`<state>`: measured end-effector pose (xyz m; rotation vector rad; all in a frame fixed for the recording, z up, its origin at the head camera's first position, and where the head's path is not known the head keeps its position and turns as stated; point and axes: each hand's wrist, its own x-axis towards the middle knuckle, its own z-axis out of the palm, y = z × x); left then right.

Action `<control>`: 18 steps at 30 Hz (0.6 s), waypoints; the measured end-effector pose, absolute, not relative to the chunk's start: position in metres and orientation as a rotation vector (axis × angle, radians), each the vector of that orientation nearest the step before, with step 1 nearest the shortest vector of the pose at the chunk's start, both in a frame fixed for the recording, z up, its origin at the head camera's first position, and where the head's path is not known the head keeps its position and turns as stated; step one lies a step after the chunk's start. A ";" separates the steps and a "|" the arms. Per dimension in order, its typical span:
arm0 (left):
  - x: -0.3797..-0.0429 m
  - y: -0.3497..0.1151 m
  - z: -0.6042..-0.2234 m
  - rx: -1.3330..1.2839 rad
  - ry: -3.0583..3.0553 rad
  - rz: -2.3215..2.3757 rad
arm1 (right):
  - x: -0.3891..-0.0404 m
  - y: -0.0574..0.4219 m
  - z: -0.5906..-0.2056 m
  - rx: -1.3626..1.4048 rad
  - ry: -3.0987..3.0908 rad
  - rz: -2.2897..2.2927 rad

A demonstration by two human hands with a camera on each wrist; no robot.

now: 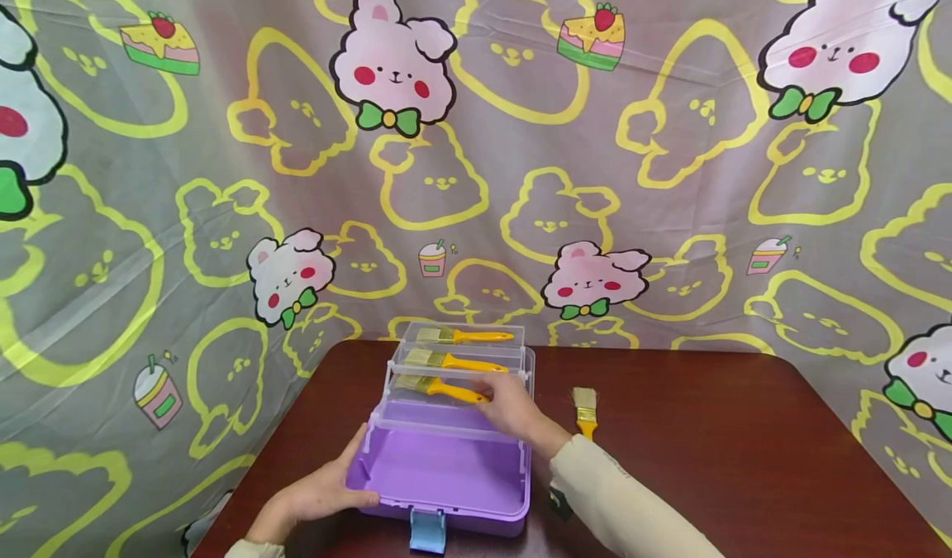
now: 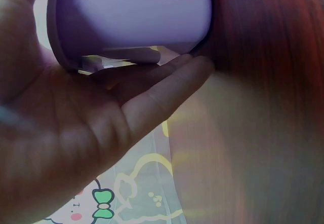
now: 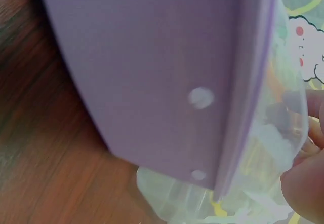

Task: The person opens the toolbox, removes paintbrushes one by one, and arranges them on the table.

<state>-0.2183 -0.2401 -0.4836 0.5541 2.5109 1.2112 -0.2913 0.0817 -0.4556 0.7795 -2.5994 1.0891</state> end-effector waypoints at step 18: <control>-0.217 -0.240 -0.486 0.587 2.515 1.228 | -0.295 0.071 -0.446 0.693 -2.709 1.478</control>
